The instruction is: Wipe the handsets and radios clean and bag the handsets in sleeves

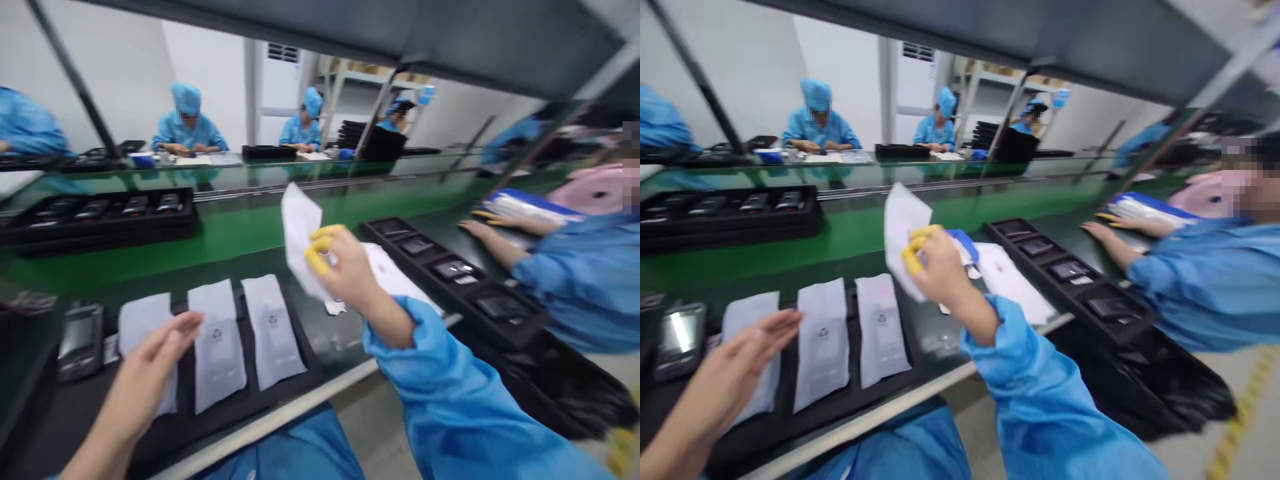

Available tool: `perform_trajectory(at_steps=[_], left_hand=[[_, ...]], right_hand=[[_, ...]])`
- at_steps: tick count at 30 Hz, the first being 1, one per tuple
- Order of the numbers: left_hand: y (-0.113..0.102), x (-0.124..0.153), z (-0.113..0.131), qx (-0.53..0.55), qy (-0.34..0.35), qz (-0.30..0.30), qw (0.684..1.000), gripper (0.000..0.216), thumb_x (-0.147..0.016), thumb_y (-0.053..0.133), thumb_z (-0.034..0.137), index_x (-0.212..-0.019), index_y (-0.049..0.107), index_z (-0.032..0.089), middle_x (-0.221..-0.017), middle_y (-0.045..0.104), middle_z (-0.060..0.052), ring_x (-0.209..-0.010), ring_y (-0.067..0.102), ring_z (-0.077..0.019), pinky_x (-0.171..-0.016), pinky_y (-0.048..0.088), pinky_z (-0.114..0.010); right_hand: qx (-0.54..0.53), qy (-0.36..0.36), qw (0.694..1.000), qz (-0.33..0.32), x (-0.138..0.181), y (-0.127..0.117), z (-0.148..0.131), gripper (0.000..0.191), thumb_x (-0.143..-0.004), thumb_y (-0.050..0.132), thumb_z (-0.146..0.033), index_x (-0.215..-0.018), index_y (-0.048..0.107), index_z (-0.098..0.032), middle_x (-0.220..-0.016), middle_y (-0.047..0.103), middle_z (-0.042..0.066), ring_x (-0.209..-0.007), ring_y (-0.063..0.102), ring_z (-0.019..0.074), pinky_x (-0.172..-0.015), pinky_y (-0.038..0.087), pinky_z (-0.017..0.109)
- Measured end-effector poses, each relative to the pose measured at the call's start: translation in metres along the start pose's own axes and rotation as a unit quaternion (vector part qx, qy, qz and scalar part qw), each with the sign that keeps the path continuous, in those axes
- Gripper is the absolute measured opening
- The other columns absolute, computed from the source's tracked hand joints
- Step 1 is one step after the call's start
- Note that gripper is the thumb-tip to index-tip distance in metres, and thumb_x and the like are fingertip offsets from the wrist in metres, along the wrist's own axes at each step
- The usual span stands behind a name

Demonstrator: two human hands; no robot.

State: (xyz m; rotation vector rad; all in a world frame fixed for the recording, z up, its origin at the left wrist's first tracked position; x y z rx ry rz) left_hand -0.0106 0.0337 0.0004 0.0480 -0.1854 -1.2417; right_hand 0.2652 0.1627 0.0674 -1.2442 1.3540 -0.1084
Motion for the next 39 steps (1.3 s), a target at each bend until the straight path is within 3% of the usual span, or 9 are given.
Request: perform_trajectory(at_steps=[2, 5, 11, 16, 20, 25, 29, 33, 39], left_hand=[[0.012, 0.001, 0.001, 0.111, -0.051, -0.051, 0.991, 0.064, -0.053, 0.077, 0.062, -0.099, 0.070, 0.017, -0.107, 0.070, -0.012, -0.107, 0.061, -0.0311, -0.093, 0.049, -0.042], [0.009, 0.000, 0.007, 0.183, -0.029, 0.006, 0.983, 0.051, -0.056, 0.079, 0.052, -0.090, 0.070, 0.015, -0.095, 0.073, -0.011, -0.093, 0.067, -0.0272, -0.082, 0.054, -0.037], [-0.051, 0.016, 0.008, 0.207, -0.020, 0.175, 0.962, 0.044, -0.046, 0.087, 0.038, -0.077, 0.069, 0.012, -0.068, 0.072, -0.006, -0.076, 0.069, -0.0256, -0.071, 0.055, -0.035], [-0.095, 0.041, 0.010, 0.200, -0.015, 0.209, 0.957, 0.041, -0.050, 0.086, 0.034, -0.082, 0.071, 0.013, -0.073, 0.073, -0.006, -0.073, 0.069, -0.0228, -0.068, 0.055, -0.031], [-0.123, 0.052, 0.008, 0.188, -0.032, 0.226, 0.955, 0.040, -0.047, 0.087, 0.029, -0.078, 0.071, 0.011, -0.069, 0.072, -0.007, -0.067, 0.068, -0.0198, -0.064, 0.055, -0.027], [-0.137, 0.054, 0.001, 0.159, -0.035, 0.208, 0.964, 0.038, -0.047, 0.087, 0.023, -0.078, 0.069, 0.012, -0.070, 0.072, -0.006, -0.062, 0.067, -0.0175, -0.061, 0.053, -0.025], [-0.134, 0.055, 0.001, 0.158, -0.050, 0.201, 0.965, 0.041, -0.052, 0.085, 0.035, -0.083, 0.071, 0.012, -0.071, 0.073, -0.007, -0.064, 0.068, -0.0202, -0.063, 0.053, -0.029], [-0.133, 0.055, 0.002, 0.145, -0.055, 0.213, 0.965, 0.043, -0.055, 0.082, 0.045, -0.079, 0.073, 0.011, -0.070, 0.073, -0.009, -0.063, 0.067, -0.0217, -0.065, 0.053, -0.032], [-0.139, 0.053, -0.005, 0.066, -0.017, 0.268, 0.961, 0.032, -0.045, 0.087, 0.031, -0.066, 0.072, 0.012, -0.064, 0.071, -0.005, -0.061, 0.064, -0.0186, -0.060, 0.050, -0.027]], right_hand=[[-0.068, -0.192, 0.978, -0.036, 0.008, 0.032, -0.059, 0.015, -0.083, 0.050, -0.022, -0.076, 0.063, -0.017, -0.097, 0.065, 0.011, -0.094, 0.058, 0.0198, -0.083, 0.047, 0.035], [-0.069, -0.352, 0.929, -0.088, 0.030, 0.073, -0.128, 0.017, -0.082, 0.049, -0.019, -0.071, 0.061, -0.015, -0.096, 0.065, 0.013, -0.082, 0.057, 0.0207, -0.070, 0.046, 0.035], [-0.137, -0.447, 0.871, -0.153, 0.050, 0.100, -0.191, 0.018, -0.084, 0.054, -0.023, -0.070, 0.062, -0.016, -0.086, 0.065, 0.009, -0.076, 0.056, 0.0205, -0.065, 0.045, 0.034], [-0.285, -0.300, 0.881, -0.228, 0.005, 0.124, -0.209, 0.029, -0.089, 0.050, -0.041, -0.091, 0.068, -0.018, -0.090, 0.066, 0.006, -0.081, 0.059, 0.0167, -0.074, 0.047, 0.030], [-0.182, -0.068, 0.913, -0.358, -0.051, 0.172, -0.224, 0.028, -0.087, 0.052, -0.031, -0.111, 0.064, -0.023, -0.106, 0.065, 0.006, -0.094, 0.059, 0.0162, -0.086, 0.044, 0.029], [-0.129, 0.013, 0.899, -0.418, -0.080, 0.236, -0.252, 0.029, -0.087, 0.051, -0.036, -0.100, 0.068, -0.016, -0.116, 0.061, 0.015, -0.111, 0.054, 0.0314, -0.090, 0.043, 0.044], [-0.159, 0.051, 0.873, -0.459, -0.080, 0.266, -0.274, 0.034, -0.088, 0.053, -0.044, -0.098, 0.065, -0.014, -0.103, 0.065, 0.008, -0.095, 0.061, 0.0232, -0.082, 0.049, 0.041], [-0.212, 0.061, 0.865, -0.451, -0.076, 0.268, -0.279, 0.026, -0.087, 0.056, -0.036, -0.099, 0.063, -0.014, -0.097, 0.066, 0.004, -0.083, 0.063, 0.0153, -0.074, 0.052, 0.033], [-0.285, 0.039, 0.892, -0.348, -0.078, 0.224, -0.262, 0.017, -0.081, 0.058, -0.027, -0.089, 0.072, -0.022, -0.096, 0.073, 0.002, -0.091, 0.065, 0.0188, -0.076, 0.047, 0.027]])
Point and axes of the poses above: each hand's wrist, its own x-axis away from the middle knuckle, its own y-axis out of the palm, z = x × y, the point moved 1 cm from there along -x, towards the middle knuckle
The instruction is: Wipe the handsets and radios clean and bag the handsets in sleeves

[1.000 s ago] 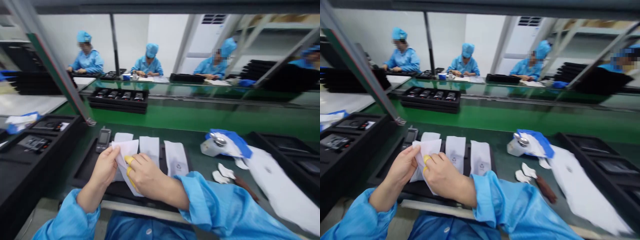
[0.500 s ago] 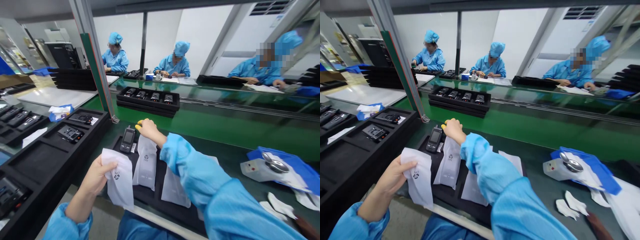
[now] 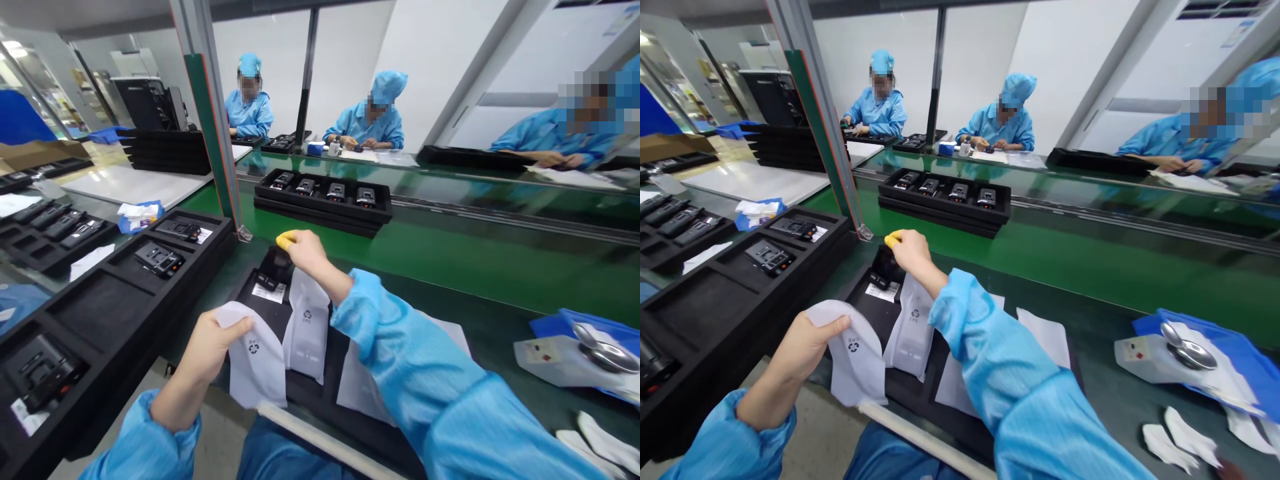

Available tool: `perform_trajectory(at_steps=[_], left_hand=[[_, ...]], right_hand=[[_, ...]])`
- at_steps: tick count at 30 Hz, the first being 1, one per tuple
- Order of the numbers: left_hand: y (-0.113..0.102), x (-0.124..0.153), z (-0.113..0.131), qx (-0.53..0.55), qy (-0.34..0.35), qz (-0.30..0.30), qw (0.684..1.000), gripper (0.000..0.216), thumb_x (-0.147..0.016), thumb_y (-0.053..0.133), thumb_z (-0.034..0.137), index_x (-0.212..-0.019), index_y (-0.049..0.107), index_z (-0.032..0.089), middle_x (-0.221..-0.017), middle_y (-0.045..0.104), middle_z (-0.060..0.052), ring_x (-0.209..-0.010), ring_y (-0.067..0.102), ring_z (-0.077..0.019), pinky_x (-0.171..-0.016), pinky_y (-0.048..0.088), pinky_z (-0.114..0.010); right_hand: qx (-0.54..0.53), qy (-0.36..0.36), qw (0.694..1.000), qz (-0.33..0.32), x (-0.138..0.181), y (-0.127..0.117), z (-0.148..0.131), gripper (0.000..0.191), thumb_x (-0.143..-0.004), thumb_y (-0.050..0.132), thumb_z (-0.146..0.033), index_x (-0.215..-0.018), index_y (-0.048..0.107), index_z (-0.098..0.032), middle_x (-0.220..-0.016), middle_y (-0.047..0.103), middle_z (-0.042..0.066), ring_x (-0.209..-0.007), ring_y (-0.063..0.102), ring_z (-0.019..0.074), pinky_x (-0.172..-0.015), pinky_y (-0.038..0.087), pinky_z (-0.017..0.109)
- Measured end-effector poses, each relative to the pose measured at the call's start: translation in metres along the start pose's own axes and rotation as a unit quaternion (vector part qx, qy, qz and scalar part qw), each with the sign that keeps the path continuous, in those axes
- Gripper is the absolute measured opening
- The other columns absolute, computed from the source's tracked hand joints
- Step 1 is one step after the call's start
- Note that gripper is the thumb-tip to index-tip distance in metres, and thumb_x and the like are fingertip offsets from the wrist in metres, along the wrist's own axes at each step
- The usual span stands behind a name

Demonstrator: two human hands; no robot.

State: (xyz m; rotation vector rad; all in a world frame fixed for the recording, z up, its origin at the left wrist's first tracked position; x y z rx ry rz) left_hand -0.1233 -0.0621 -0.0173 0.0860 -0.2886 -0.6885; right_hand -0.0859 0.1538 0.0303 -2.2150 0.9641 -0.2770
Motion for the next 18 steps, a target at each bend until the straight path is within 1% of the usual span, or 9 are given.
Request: perform_trajectory(at_steps=[3, 5, 6, 8, 10, 12, 15, 17, 18], left_hand=[[0.001, -0.001, -0.002, -0.011, -0.002, -0.004, 1.000, 0.033, -0.045, 0.087, 0.034, -0.063, 0.070, 0.012, -0.060, 0.069, -0.004, -0.057, 0.062, -0.0176, -0.055, 0.049, -0.025], [0.003, -0.002, -0.001, -0.009, -0.007, 0.001, 1.000, 0.039, -0.051, 0.083, 0.044, -0.065, 0.070, 0.011, -0.059, 0.068, -0.005, -0.055, 0.062, -0.0180, -0.053, 0.049, -0.026], [0.004, -0.003, 0.001, -0.003, 0.005, 0.017, 1.000, 0.041, -0.056, 0.080, 0.049, -0.067, 0.069, 0.011, -0.060, 0.068, -0.005, -0.057, 0.063, -0.0183, -0.054, 0.049, -0.026], [0.005, -0.006, 0.006, 0.035, 0.063, 0.091, 0.993, 0.041, -0.066, 0.073, 0.051, -0.073, 0.068, 0.012, -0.068, 0.070, -0.005, -0.066, 0.066, -0.0189, -0.062, 0.052, -0.026], [0.004, -0.010, 0.007, 0.086, 0.120, 0.181, 0.972, 0.033, -0.076, 0.066, 0.046, -0.082, 0.067, 0.014, -0.083, 0.072, -0.006, -0.083, 0.067, -0.0187, -0.077, 0.052, -0.027], [0.002, -0.011, 0.001, 0.104, 0.122, 0.218, 0.963, 0.026, -0.085, 0.056, 0.040, -0.089, 0.064, 0.016, -0.095, 0.071, -0.007, -0.093, 0.066, -0.0182, -0.085, 0.051, -0.029], [-0.006, -0.006, -0.015, 0.066, 0.078, 0.194, 0.976, 0.024, -0.088, 0.050, 0.038, -0.091, 0.061, 0.016, -0.102, 0.069, -0.011, -0.100, 0.065, -0.0212, -0.090, 0.050, -0.034], [-0.014, 0.002, -0.023, 0.036, 0.063, 0.169, 0.983, 0.028, -0.081, 0.061, 0.037, -0.098, 0.059, 0.015, -0.109, 0.067, -0.014, -0.107, 0.061, -0.0258, -0.095, 0.047, -0.039], [-0.018, 0.007, -0.025, 0.012, 0.067, 0.166, 0.984, 0.038, -0.074, 0.068, 0.034, -0.105, 0.058, 0.014, -0.116, 0.063, -0.015, -0.114, 0.057, -0.0281, -0.099, 0.043, -0.041]], right_hand=[[-0.047, -0.041, 0.996, 0.068, 0.008, -0.024, -0.002, 0.022, -0.082, 0.055, -0.027, -0.094, 0.072, -0.021, -0.099, 0.072, 0.002, -0.092, 0.064, 0.0187, -0.082, 0.047, 0.030], [-0.112, -0.061, 0.986, 0.107, 0.010, -0.039, 0.000, 0.020, -0.079, 0.058, -0.028, -0.089, 0.072, -0.018, -0.091, 0.073, 0.003, -0.085, 0.065, 0.0184, -0.079, 0.049, 0.031], [-0.150, -0.069, 0.979, 0.122, 0.011, -0.046, 0.001, 0.018, -0.077, 0.061, -0.028, -0.085, 0.073, -0.016, -0.086, 0.073, 0.003, -0.082, 0.065, 0.0181, -0.078, 0.049, 0.031], [-0.213, -0.084, 0.963, 0.141, 0.014, -0.060, 0.003, 0.013, -0.074, 0.065, -0.025, -0.078, 0.072, -0.015, -0.080, 0.072, 0.002, -0.078, 0.064, 0.0170, -0.076, 0.049, 0.031], [-0.248, -0.101, 0.950, 0.158, 0.019, -0.075, 0.004, 0.009, -0.072, 0.067, -0.021, -0.075, 0.072, -0.015, -0.077, 0.070, 0.001, -0.076, 0.063, 0.0160, -0.075, 0.049, 0.031], [-0.253, -0.112, 0.945, 0.175, 0.024, -0.089, 0.007, 0.005, -0.072, 0.068, -0.019, -0.074, 0.072, -0.016, -0.075, 0.069, 0.000, -0.074, 0.062, 0.0158, -0.074, 0.049, 0.032], [-0.238, -0.108, 0.948, 0.184, 0.033, -0.104, 0.013, 0.004, -0.072, 0.068, -0.018, -0.072, 0.072, -0.017, -0.072, 0.068, -0.001, -0.073, 0.062, 0.0166, -0.073, 0.048, 0.034], [-0.225, -0.100, 0.950, 0.191, 0.039, -0.110, 0.019, 0.004, -0.071, 0.068, -0.016, -0.071, 0.072, -0.017, -0.071, 0.068, -0.001, -0.073, 0.062, 0.0168, -0.073, 0.048, 0.034], [-0.216, -0.094, 0.952, 0.196, 0.042, -0.112, 0.023, 0.004, -0.071, 0.068, -0.016, -0.071, 0.072, -0.017, -0.071, 0.068, -0.001, -0.074, 0.063, 0.0168, -0.073, 0.048, 0.034]])
Point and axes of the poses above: each hand's wrist, its own x-axis away from the middle knuckle, its own y-axis out of the palm, z = x × y, the point moved 1 cm from there along -x, towards the middle knuckle
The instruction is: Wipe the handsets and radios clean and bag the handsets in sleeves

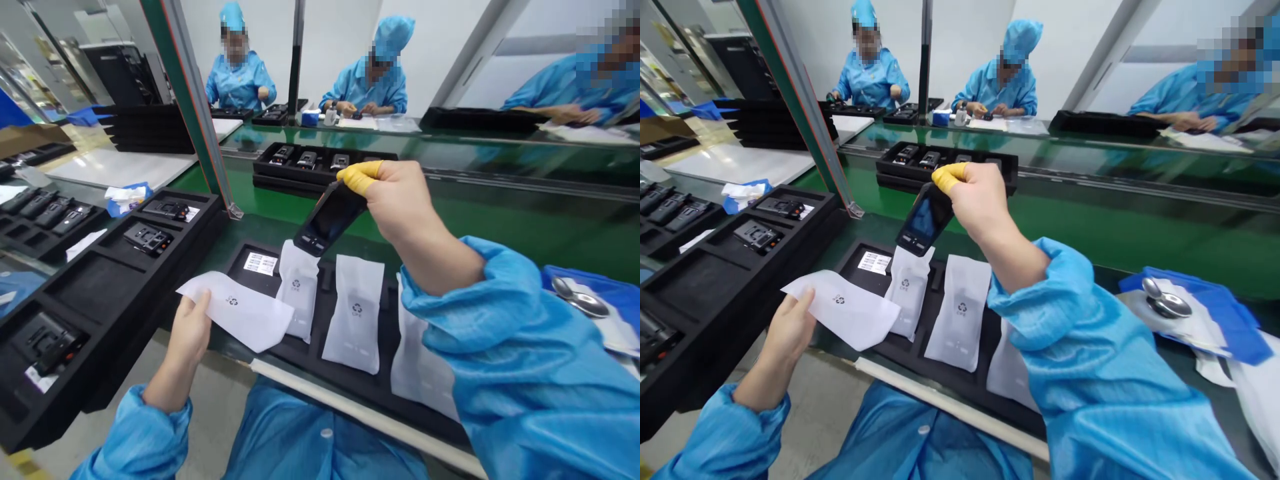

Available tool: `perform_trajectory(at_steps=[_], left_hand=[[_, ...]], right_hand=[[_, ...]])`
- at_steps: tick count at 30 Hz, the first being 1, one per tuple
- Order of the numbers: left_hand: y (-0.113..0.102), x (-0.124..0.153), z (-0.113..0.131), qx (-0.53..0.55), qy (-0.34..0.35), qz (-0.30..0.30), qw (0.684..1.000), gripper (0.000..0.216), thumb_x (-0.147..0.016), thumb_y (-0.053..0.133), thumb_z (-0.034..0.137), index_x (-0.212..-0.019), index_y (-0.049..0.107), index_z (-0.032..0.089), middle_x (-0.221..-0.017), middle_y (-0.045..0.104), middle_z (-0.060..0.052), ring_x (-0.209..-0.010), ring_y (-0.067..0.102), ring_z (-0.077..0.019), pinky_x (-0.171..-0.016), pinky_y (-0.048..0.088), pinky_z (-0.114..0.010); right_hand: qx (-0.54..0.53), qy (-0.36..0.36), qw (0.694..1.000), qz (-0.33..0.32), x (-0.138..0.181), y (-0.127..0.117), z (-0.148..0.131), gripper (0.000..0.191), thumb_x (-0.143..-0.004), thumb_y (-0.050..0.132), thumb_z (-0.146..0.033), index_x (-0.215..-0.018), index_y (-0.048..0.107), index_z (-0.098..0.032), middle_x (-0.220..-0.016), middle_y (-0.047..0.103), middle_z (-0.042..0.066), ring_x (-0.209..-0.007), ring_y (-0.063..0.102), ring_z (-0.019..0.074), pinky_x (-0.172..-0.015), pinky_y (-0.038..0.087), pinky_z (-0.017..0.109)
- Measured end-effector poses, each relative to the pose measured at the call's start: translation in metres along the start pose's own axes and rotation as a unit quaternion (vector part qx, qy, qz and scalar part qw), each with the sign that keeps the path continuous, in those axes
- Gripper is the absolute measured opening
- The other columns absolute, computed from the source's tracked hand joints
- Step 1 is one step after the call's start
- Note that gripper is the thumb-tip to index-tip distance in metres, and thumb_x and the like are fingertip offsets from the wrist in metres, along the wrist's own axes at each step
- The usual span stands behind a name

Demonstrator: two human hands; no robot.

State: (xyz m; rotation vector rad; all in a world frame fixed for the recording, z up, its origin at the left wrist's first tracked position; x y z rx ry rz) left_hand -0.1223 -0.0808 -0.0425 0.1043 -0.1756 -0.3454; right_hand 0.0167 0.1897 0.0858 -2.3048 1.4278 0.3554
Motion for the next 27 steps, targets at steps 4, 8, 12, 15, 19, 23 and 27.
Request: perform_trajectory(at_steps=[4, 8, 12, 15, 19, 23, 27], left_hand=[[-0.012, 0.008, 0.012, -0.281, 0.230, 0.052, 0.930, 0.086, -0.060, 0.079, 0.027, -0.134, 0.039, 0.013, -0.152, 0.022, -0.021, -0.141, 0.016, -0.0368, -0.113, 0.016, -0.051], [0.010, 0.005, 0.018, -0.483, 0.347, -0.217, 0.774, 0.050, -0.073, 0.064, 0.023, -0.122, 0.055, 0.023, -0.145, 0.041, -0.013, -0.140, 0.020, -0.0352, -0.111, 0.006, -0.058], [0.048, -0.004, 0.015, -0.550, 0.227, -0.447, 0.668, 0.060, -0.063, 0.064, 0.012, -0.120, 0.057, 0.028, -0.126, 0.061, -0.010, -0.124, 0.047, -0.0333, -0.108, 0.013, -0.059], [0.068, -0.009, 0.018, -0.574, 0.224, -0.444, 0.651, 0.039, -0.052, 0.072, 0.010, -0.088, 0.069, 0.022, -0.095, 0.071, -0.011, -0.101, 0.060, -0.0344, -0.103, 0.020, -0.057], [0.074, -0.011, 0.032, -0.570, 0.253, -0.410, 0.665, 0.011, -0.060, 0.066, 0.016, -0.053, 0.059, 0.021, -0.070, 0.066, -0.006, -0.083, 0.062, -0.0280, -0.097, 0.028, -0.048], [0.073, -0.003, 0.053, -0.535, 0.263, -0.371, 0.712, 0.013, -0.073, 0.057, 0.028, -0.062, 0.060, 0.023, -0.061, 0.061, -0.001, -0.064, 0.057, -0.0199, -0.068, 0.040, -0.030], [0.073, 0.008, 0.065, -0.383, 0.186, -0.304, 0.852, 0.011, -0.059, 0.072, 0.030, -0.061, 0.064, 0.022, -0.055, 0.060, 0.002, -0.055, 0.053, -0.0170, -0.051, 0.035, -0.024]], right_hand=[[0.046, 0.005, 0.999, -0.002, 0.012, -0.015, 0.006, 0.005, -0.071, 0.070, -0.021, -0.073, 0.072, -0.017, -0.069, 0.068, -0.002, -0.073, 0.063, 0.0176, -0.071, 0.047, 0.034], [0.049, -0.011, 0.999, -0.017, 0.021, -0.027, 0.007, 0.012, -0.070, 0.072, -0.028, -0.074, 0.073, -0.017, -0.067, 0.067, -0.002, -0.071, 0.062, 0.0176, -0.070, 0.047, 0.035], [0.070, -0.011, 0.997, -0.021, 0.029, -0.034, -0.001, 0.014, -0.071, 0.071, -0.031, -0.071, 0.073, -0.017, -0.065, 0.067, -0.002, -0.069, 0.061, 0.0170, -0.069, 0.047, 0.034], [0.082, -0.015, 0.996, -0.034, 0.035, -0.040, -0.009, 0.017, -0.072, 0.070, -0.034, -0.073, 0.073, -0.017, -0.069, 0.069, 0.000, -0.069, 0.062, 0.0175, -0.068, 0.048, 0.034], [0.087, -0.035, 0.995, -0.035, 0.041, -0.049, -0.016, 0.021, -0.071, 0.069, -0.039, -0.073, 0.073, -0.018, -0.071, 0.070, 0.000, -0.068, 0.061, 0.0169, -0.066, 0.049, 0.033], [0.068, -0.036, 0.996, -0.035, 0.042, -0.052, -0.020, 0.023, -0.071, 0.069, -0.042, -0.072, 0.073, -0.019, -0.072, 0.070, 0.001, -0.068, 0.062, 0.0174, -0.065, 0.050, 0.033], [0.015, -0.032, 0.999, -0.022, 0.041, -0.048, -0.033, 0.018, -0.071, 0.071, -0.036, -0.072, 0.072, -0.019, -0.071, 0.069, 0.001, -0.069, 0.062, 0.0180, -0.067, 0.050, 0.034]])
Point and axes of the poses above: each hand's wrist, its own x-axis away from the middle knuckle, its own y-axis out of the palm, z = x × y, the point moved 1 cm from there along -x, towards the middle knuckle
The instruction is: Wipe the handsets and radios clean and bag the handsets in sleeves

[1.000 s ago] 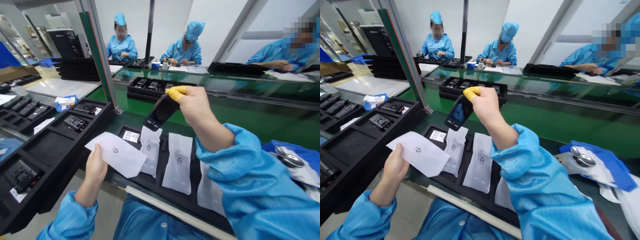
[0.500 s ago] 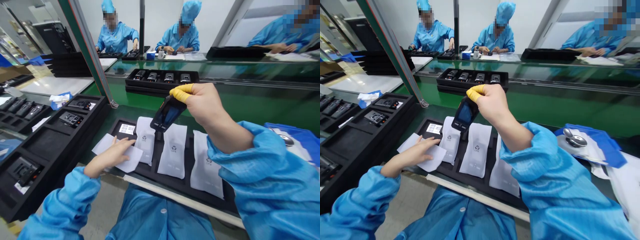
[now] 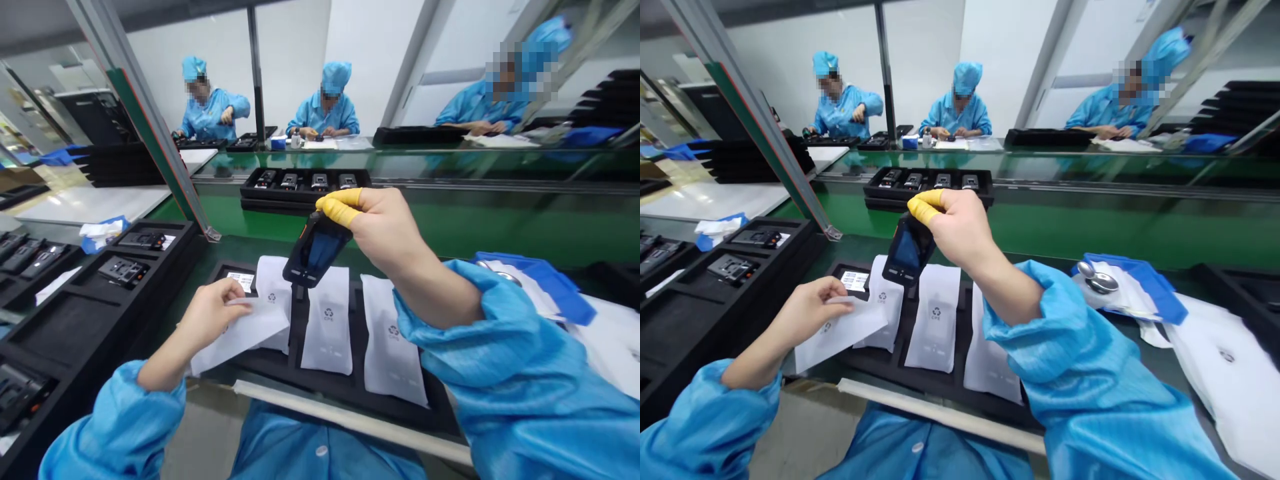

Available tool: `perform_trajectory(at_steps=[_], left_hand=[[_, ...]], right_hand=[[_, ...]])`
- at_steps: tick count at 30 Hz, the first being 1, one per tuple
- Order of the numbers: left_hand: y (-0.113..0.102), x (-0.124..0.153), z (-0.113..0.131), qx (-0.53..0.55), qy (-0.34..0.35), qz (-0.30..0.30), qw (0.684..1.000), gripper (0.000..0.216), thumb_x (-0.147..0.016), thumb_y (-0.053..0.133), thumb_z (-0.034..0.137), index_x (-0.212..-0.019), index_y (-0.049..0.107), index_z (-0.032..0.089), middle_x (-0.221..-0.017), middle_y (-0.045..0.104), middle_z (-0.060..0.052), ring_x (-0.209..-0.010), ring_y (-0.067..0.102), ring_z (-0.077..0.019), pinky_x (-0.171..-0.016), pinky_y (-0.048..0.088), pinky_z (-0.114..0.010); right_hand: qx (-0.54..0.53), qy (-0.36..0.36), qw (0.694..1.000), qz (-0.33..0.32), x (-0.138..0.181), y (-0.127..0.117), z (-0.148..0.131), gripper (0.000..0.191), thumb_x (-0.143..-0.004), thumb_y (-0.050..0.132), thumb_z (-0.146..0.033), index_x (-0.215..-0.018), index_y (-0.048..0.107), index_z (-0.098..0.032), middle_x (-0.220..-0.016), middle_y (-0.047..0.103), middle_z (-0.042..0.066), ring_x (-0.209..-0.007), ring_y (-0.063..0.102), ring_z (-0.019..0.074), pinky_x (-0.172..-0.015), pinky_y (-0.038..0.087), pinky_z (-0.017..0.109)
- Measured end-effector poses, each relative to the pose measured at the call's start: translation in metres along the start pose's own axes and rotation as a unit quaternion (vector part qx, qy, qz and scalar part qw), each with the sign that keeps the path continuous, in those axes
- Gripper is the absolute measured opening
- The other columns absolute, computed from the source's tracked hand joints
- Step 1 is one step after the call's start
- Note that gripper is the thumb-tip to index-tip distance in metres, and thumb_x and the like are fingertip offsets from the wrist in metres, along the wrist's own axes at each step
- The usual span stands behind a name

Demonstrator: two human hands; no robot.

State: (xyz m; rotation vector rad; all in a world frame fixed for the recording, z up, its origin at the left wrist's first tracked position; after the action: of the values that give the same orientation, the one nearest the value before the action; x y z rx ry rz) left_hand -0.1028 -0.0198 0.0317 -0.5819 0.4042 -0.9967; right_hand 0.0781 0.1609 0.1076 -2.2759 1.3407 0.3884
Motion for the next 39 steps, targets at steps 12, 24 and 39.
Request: perform_trajectory(at_steps=[12, 24, 39], left_hand=[[0.022, 0.007, 0.010, 0.298, -0.139, 0.053, 0.943, 0.034, -0.044, 0.083, 0.039, -0.062, 0.070, 0.013, -0.056, 0.066, -0.003, -0.049, 0.056, -0.0152, -0.049, 0.043, -0.025], [0.032, 0.017, 0.007, 0.376, -0.153, 0.117, 0.906, 0.045, -0.041, 0.082, 0.050, -0.059, 0.066, 0.013, -0.053, 0.063, -0.002, -0.049, 0.056, -0.0144, -0.049, 0.047, -0.026], [0.023, 0.026, 0.000, 0.237, -0.104, 0.141, 0.956, 0.022, -0.055, 0.076, 0.036, -0.058, 0.069, 0.016, -0.054, 0.060, 0.001, -0.054, 0.052, -0.0137, -0.050, 0.038, -0.023]], right_hand=[[-0.108, -0.047, 0.990, 0.077, -0.012, 0.021, -0.037, 0.012, -0.078, 0.063, -0.022, -0.068, 0.070, -0.018, -0.073, 0.064, -0.003, -0.076, 0.060, 0.0142, -0.074, 0.049, 0.030], [-0.129, -0.019, 0.988, 0.078, 0.003, 0.040, -0.024, 0.017, -0.074, 0.066, -0.031, -0.077, 0.072, -0.015, -0.072, 0.068, 0.000, -0.071, 0.062, 0.0153, -0.070, 0.050, 0.030], [0.061, -0.119, 0.990, -0.043, -0.002, 0.036, -0.037, 0.014, -0.075, 0.061, -0.023, -0.078, 0.075, -0.020, -0.080, 0.072, 0.000, -0.077, 0.065, 0.0186, -0.075, 0.050, 0.032]])
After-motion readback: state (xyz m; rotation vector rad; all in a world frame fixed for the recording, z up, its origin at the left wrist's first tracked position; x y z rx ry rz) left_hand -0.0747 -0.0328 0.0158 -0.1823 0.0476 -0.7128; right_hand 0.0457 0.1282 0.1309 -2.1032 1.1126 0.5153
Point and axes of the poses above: each hand's wrist, its own x-axis away from the middle knuckle, its own y-axis out of the palm, z = x × y, the point moved 1 cm from there along -x, towards the middle knuckle
